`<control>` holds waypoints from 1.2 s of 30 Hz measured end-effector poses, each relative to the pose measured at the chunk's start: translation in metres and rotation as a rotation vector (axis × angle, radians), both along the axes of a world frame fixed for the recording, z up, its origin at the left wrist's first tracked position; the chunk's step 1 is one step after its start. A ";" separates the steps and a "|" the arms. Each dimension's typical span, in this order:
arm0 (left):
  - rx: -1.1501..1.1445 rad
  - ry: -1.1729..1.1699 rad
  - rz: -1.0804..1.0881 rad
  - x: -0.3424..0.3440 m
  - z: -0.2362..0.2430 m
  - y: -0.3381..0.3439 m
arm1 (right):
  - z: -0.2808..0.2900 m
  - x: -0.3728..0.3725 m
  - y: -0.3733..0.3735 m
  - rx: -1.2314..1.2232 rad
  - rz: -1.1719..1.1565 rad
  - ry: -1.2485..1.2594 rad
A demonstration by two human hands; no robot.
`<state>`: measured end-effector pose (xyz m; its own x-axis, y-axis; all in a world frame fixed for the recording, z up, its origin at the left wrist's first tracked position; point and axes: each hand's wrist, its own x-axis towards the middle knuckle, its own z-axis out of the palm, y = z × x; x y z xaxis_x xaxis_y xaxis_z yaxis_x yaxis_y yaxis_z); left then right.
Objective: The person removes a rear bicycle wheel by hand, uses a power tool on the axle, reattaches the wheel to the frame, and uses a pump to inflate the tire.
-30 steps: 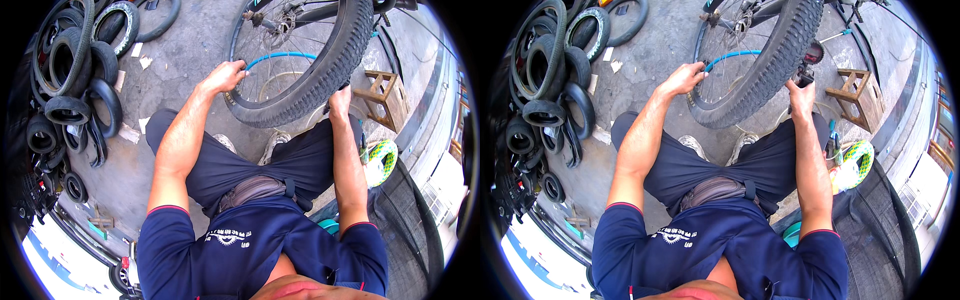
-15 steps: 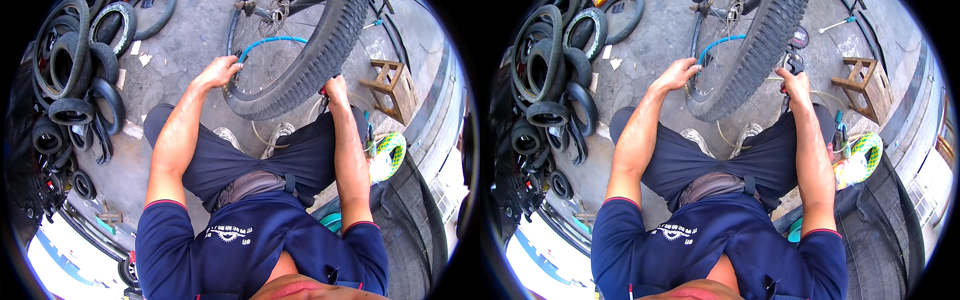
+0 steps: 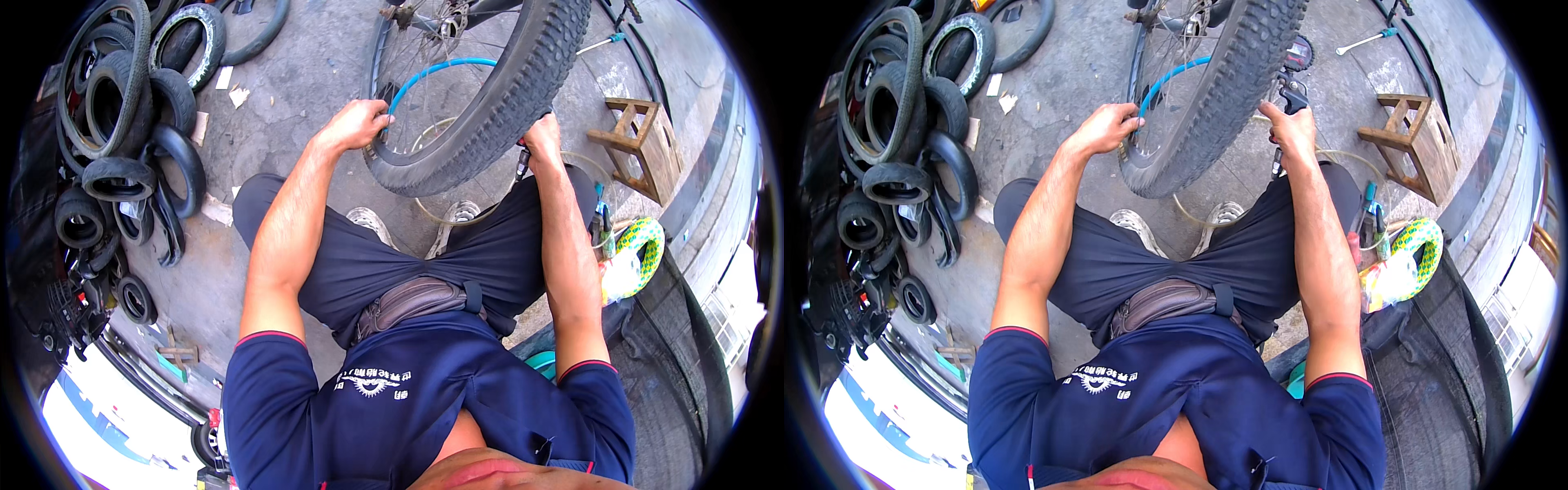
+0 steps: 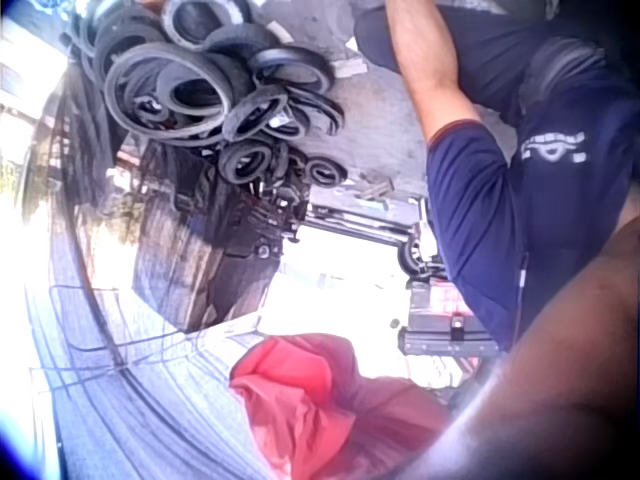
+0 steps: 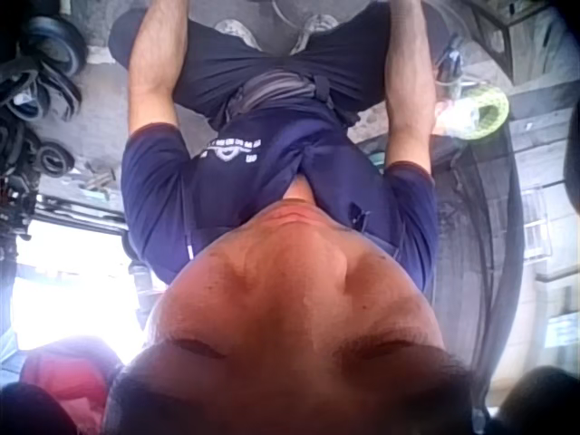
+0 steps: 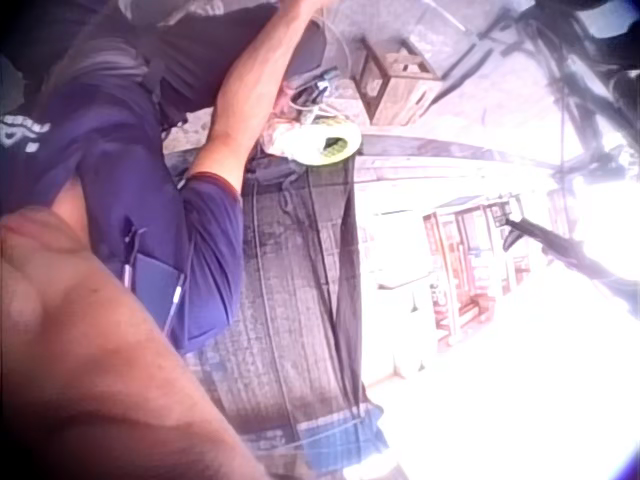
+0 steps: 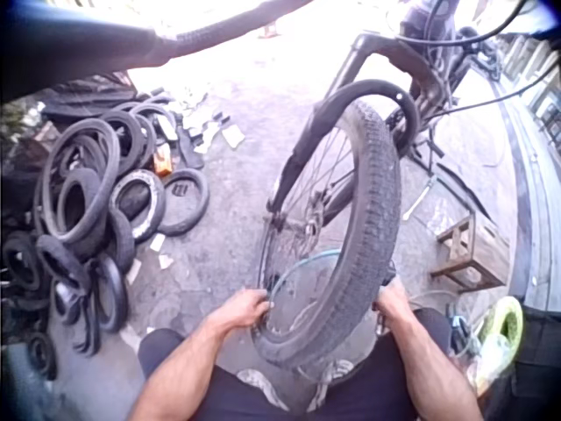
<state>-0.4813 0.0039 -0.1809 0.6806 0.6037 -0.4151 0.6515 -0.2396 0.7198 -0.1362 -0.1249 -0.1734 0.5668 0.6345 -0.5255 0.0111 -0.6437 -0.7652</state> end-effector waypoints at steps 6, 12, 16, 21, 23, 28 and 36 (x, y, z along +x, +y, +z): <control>0.029 0.025 -0.008 -0.004 -0.006 -0.002 | -0.004 -0.009 0.005 0.093 0.015 -0.057; 0.057 0.035 -0.035 0.002 -0.001 0.000 | 0.010 -0.006 0.006 -0.155 0.065 -0.228; 0.012 0.057 -0.033 0.002 0.002 0.000 | 0.013 -0.012 0.010 -0.229 0.039 -0.309; -0.003 0.064 -0.010 0.008 0.001 -0.002 | 0.021 -0.010 0.009 -0.249 0.035 -0.330; 0.007 0.050 -0.010 0.006 -0.002 0.000 | 0.021 -0.009 0.012 -0.264 0.045 -0.312; -0.042 0.141 -0.078 0.003 0.005 0.001 | -0.007 -0.006 0.012 -0.276 0.005 -0.245; 0.033 0.017 0.101 0.013 0.005 -0.013 | -0.194 0.016 -0.017 -0.338 -0.210 0.087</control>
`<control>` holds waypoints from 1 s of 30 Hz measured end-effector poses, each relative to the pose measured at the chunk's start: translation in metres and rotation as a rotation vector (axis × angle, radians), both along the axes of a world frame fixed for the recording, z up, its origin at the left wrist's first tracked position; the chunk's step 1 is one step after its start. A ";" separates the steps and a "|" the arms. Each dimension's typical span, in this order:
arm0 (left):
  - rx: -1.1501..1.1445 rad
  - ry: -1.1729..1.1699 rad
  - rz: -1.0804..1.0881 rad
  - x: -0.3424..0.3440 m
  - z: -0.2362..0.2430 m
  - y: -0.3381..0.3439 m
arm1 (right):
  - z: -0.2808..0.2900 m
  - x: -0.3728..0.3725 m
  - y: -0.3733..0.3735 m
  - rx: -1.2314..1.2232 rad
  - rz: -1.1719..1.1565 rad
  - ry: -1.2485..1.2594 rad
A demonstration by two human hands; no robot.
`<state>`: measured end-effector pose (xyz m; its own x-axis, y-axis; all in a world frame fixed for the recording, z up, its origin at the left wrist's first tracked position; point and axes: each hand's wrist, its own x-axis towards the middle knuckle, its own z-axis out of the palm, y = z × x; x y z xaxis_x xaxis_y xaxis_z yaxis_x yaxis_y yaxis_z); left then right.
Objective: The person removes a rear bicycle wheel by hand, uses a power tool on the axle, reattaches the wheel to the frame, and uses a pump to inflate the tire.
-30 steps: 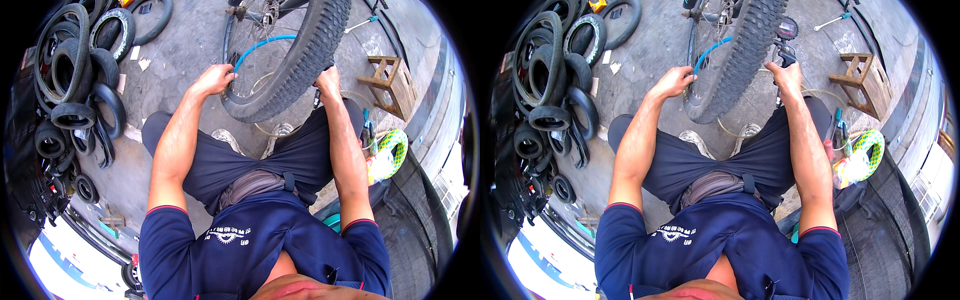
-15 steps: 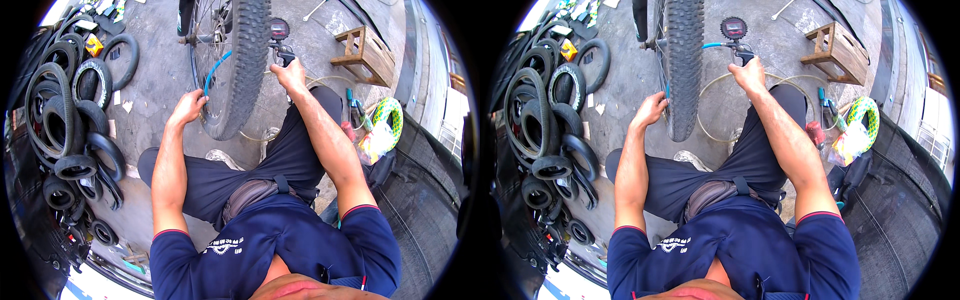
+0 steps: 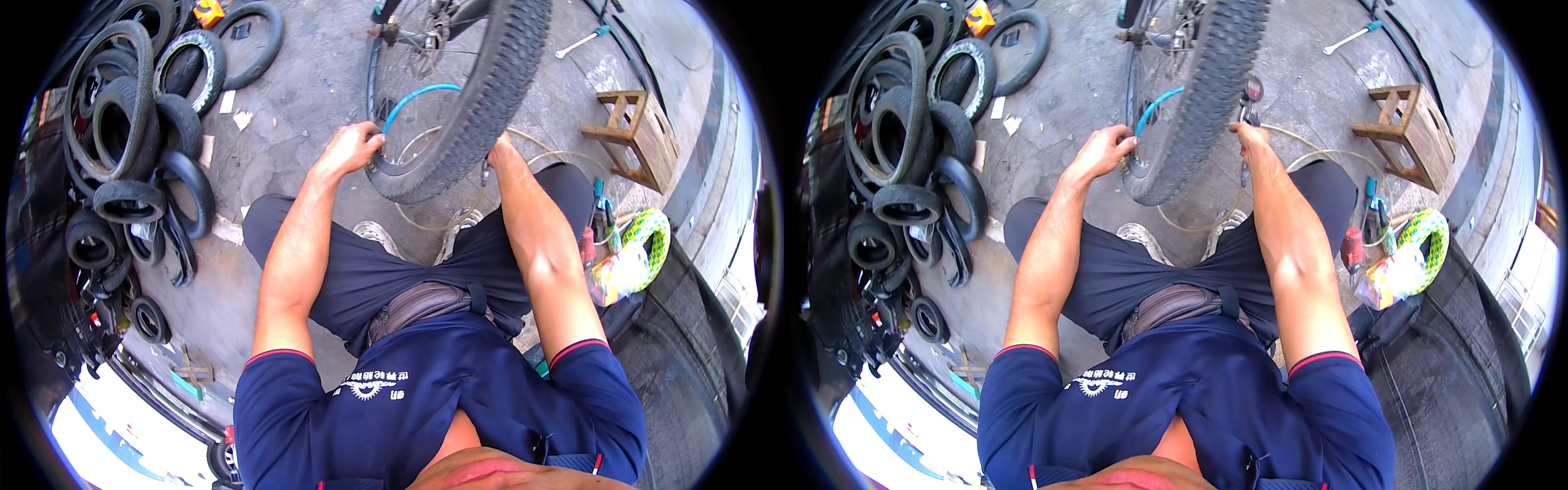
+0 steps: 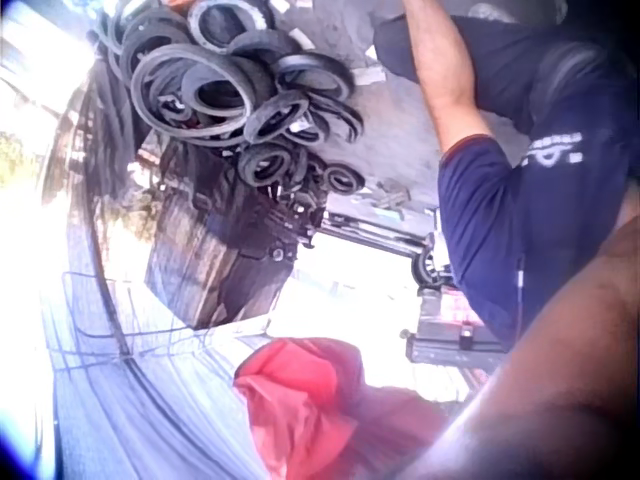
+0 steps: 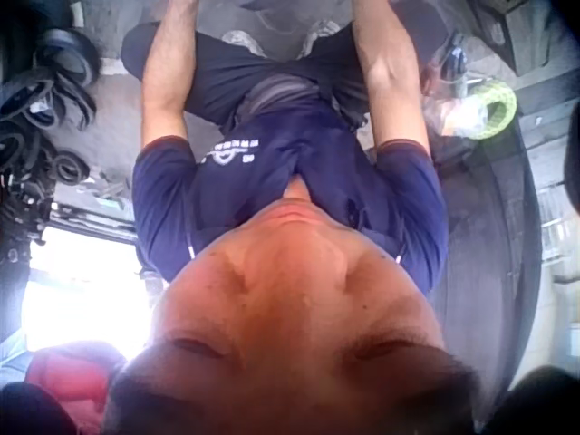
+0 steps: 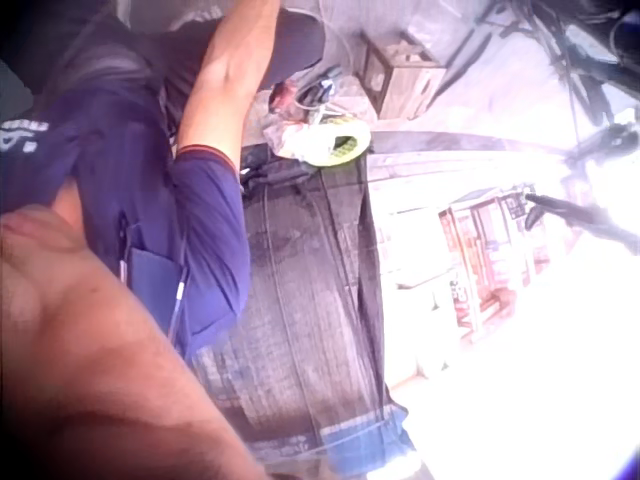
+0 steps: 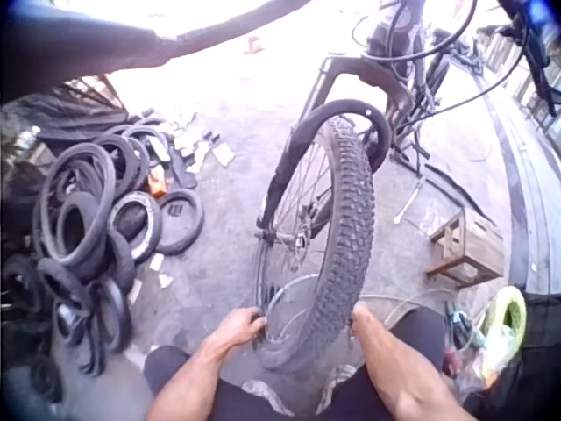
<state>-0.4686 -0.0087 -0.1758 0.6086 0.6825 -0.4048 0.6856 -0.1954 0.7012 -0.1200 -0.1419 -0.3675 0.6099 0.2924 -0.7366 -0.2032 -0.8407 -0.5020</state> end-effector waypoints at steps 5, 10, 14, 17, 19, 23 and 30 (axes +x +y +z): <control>0.011 0.166 -0.041 -0.045 0.002 -0.014 | 0.041 -0.099 0.017 0.493 -0.081 0.674; 0.177 -0.045 -0.007 -0.024 -0.018 -0.022 | 0.116 -0.165 0.043 0.517 0.401 0.823; -0.090 -0.145 0.162 -0.031 -0.026 -0.020 | 0.132 -0.187 0.049 0.521 0.415 0.661; -0.282 -0.135 0.130 -0.041 -0.023 -0.020 | 0.141 -0.200 0.045 0.582 0.268 0.680; -0.424 -0.105 0.122 -0.032 -0.015 -0.012 | 0.119 -0.193 0.042 0.754 0.103 0.735; -0.554 -0.083 0.147 -0.022 -0.006 -0.009 | 0.108 -0.195 0.038 0.777 0.389 0.085; -0.636 -0.061 0.157 -0.032 -0.008 -0.010 | 0.154 -0.206 0.054 0.793 0.436 0.018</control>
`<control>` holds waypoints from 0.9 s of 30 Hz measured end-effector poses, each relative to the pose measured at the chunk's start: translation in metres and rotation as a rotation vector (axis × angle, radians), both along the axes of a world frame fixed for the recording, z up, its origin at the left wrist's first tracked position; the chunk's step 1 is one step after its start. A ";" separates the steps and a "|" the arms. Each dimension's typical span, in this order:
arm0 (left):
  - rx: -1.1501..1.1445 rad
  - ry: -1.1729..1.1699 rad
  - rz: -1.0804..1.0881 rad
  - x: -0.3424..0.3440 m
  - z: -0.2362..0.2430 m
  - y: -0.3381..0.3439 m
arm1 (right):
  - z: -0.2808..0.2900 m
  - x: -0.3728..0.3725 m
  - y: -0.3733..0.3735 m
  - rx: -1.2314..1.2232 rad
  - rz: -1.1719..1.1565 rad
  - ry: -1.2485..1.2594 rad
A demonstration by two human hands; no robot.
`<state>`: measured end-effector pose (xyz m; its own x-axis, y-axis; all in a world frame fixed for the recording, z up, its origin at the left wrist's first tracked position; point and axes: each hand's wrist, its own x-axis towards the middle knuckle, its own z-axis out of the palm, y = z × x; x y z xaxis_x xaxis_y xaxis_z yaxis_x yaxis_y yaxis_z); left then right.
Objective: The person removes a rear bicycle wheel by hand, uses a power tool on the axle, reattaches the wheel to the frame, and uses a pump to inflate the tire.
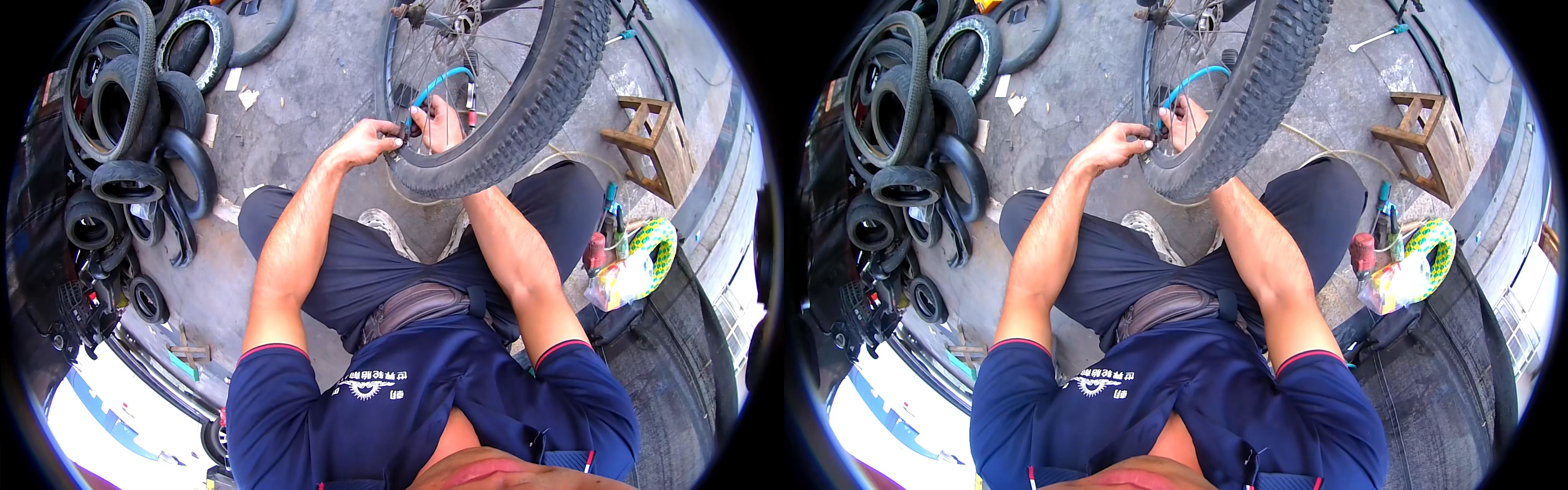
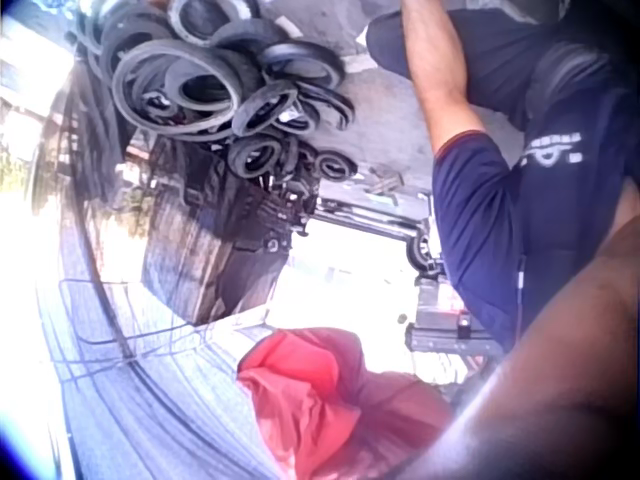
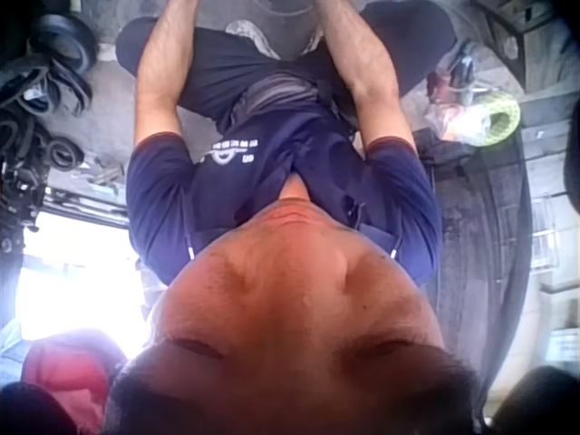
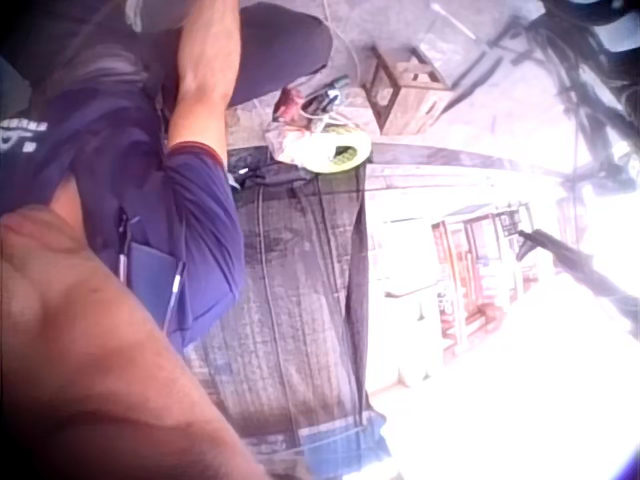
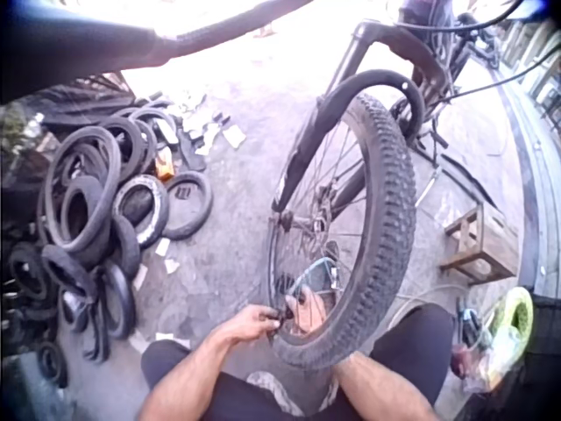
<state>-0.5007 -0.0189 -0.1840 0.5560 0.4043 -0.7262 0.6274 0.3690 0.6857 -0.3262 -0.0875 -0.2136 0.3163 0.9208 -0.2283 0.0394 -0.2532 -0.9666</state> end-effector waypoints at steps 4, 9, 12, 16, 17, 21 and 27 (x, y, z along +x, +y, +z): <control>-0.170 -0.113 0.162 -0.004 -0.013 -0.009 | -0.011 0.000 -0.002 0.093 0.022 -0.193; 0.092 -0.173 0.177 0.008 -0.036 -0.022 | -0.047 0.013 0.000 -0.012 0.033 0.274; 0.159 -0.232 0.400 0.014 -0.047 -0.025 | -0.022 0.022 0.006 -0.225 0.064 0.774; 0.293 -0.196 0.394 0.018 -0.052 -0.022 | -0.017 0.026 0.010 -0.329 0.202 0.727; 0.318 -0.158 0.373 0.017 -0.053 -0.021 | -0.024 0.024 0.009 -0.306 0.209 0.627; 0.326 0.023 0.191 0.018 -0.029 -0.019 | -0.028 0.020 -0.002 -0.200 0.175 0.321; 0.188 -0.032 0.099 0.004 -0.015 -0.013 | -0.044 0.022 -0.002 -0.263 0.214 0.284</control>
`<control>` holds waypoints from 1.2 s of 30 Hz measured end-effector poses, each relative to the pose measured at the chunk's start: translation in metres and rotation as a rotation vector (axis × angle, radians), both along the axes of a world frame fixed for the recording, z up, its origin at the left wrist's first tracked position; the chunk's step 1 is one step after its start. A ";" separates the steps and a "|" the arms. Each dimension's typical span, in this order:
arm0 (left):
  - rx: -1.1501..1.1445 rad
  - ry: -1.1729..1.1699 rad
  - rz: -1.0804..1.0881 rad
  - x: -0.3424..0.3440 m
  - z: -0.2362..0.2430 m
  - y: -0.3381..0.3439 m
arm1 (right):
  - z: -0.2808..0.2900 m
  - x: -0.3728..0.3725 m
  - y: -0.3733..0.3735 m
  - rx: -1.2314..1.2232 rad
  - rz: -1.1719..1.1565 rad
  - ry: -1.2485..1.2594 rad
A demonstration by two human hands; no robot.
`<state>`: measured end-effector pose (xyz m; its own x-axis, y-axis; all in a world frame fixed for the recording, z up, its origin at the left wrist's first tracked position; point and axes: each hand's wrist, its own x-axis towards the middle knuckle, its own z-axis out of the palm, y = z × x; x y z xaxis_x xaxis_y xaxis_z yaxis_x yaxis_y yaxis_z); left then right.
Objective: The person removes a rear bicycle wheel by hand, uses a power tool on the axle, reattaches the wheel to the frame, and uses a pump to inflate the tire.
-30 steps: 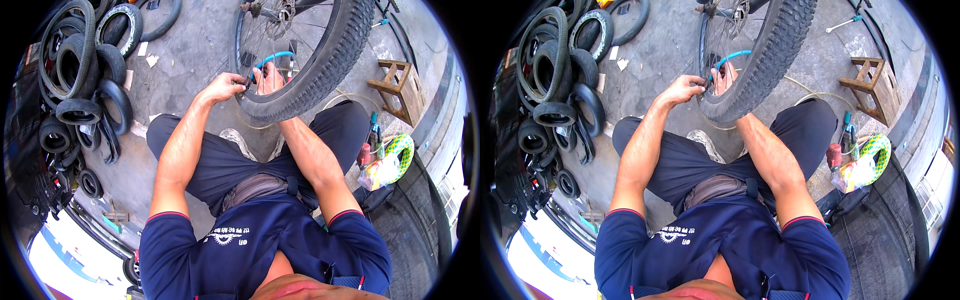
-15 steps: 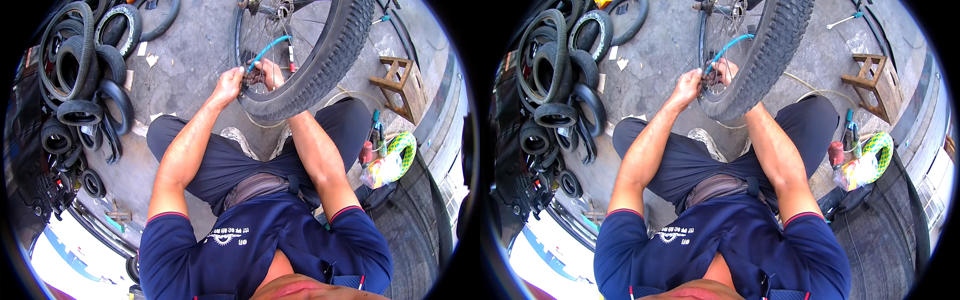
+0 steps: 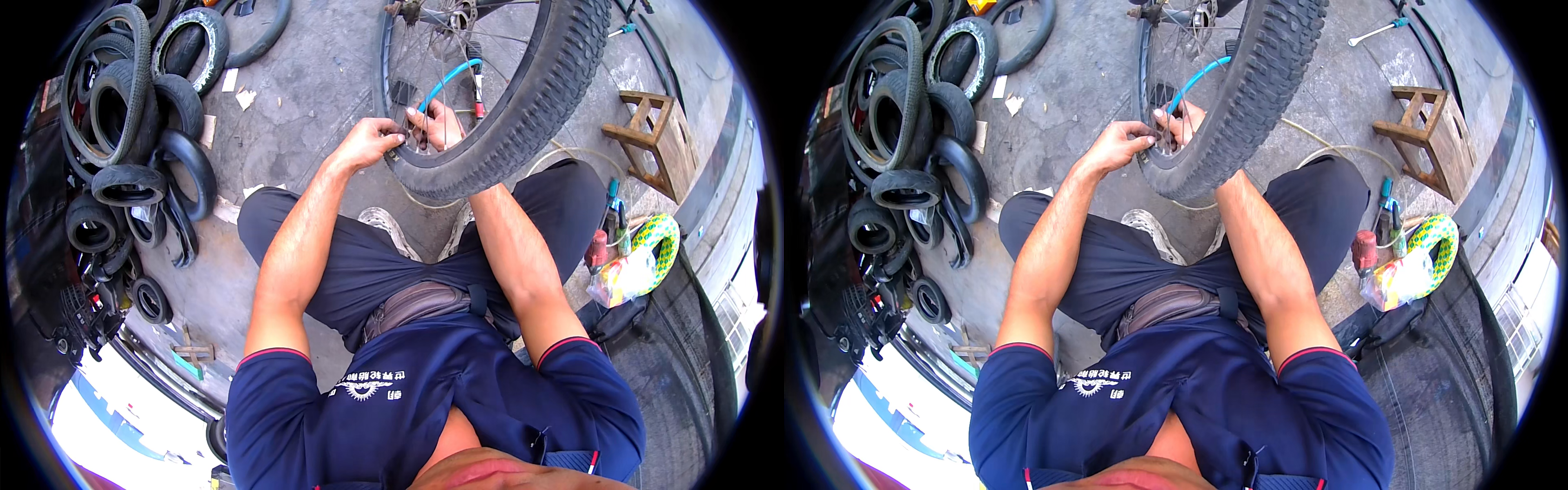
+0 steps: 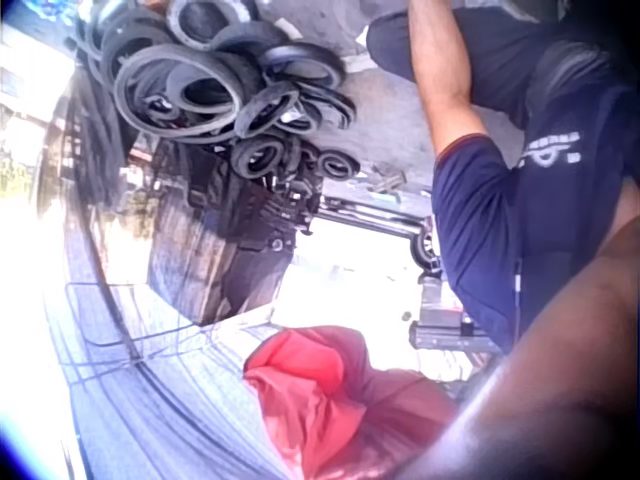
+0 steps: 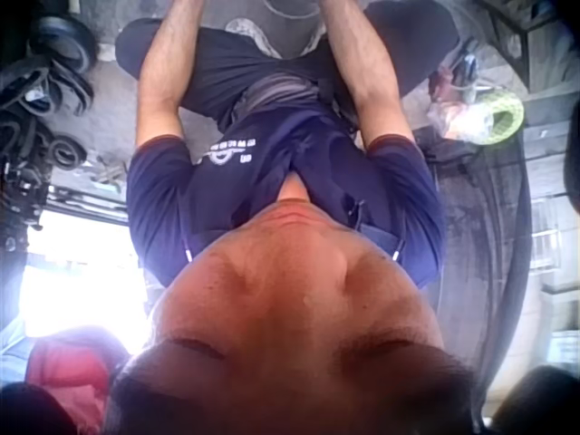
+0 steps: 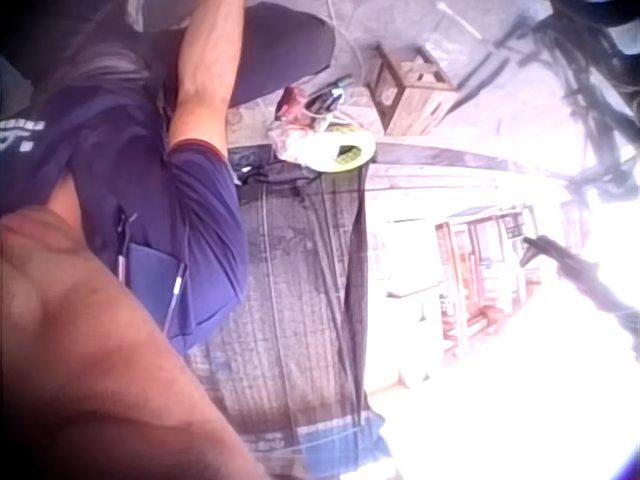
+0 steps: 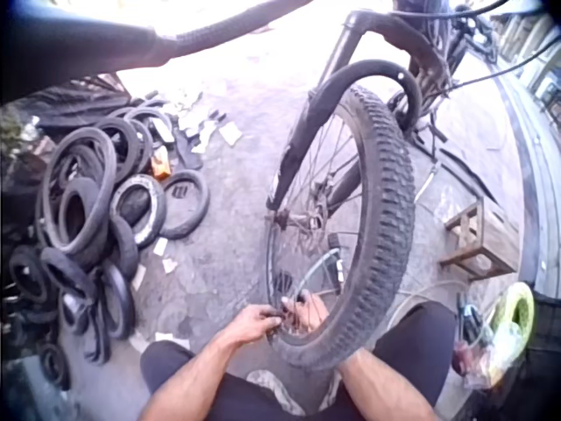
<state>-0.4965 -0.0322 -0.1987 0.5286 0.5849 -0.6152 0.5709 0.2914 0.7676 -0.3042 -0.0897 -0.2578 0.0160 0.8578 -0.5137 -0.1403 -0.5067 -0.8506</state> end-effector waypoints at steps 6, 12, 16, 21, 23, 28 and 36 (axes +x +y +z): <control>0.391 0.029 -0.056 0.007 -0.015 -0.014 | 0.007 -0.036 -0.036 0.235 -0.194 -0.643; 0.481 0.039 -0.047 0.019 -0.015 -0.022 | 0.000 -0.034 -0.041 0.224 -0.261 -0.675; 0.414 0.010 -0.025 0.011 -0.022 -0.022 | 0.006 -0.034 -0.040 0.280 -0.090 -0.803; 0.344 -0.025 0.057 0.008 -0.033 -0.021 | 0.010 -0.038 -0.041 0.109 0.065 -0.738; 0.324 -0.021 0.064 0.010 -0.034 -0.022 | -0.003 -0.039 -0.045 0.240 0.003 -0.774; 0.240 -0.078 0.129 0.010 -0.032 -0.024 | 0.013 -0.037 -0.038 0.266 0.014 -0.807; -0.259 -0.106 0.299 0.007 -0.006 -0.013 | 0.031 -0.016 -0.012 0.013 -0.102 -0.369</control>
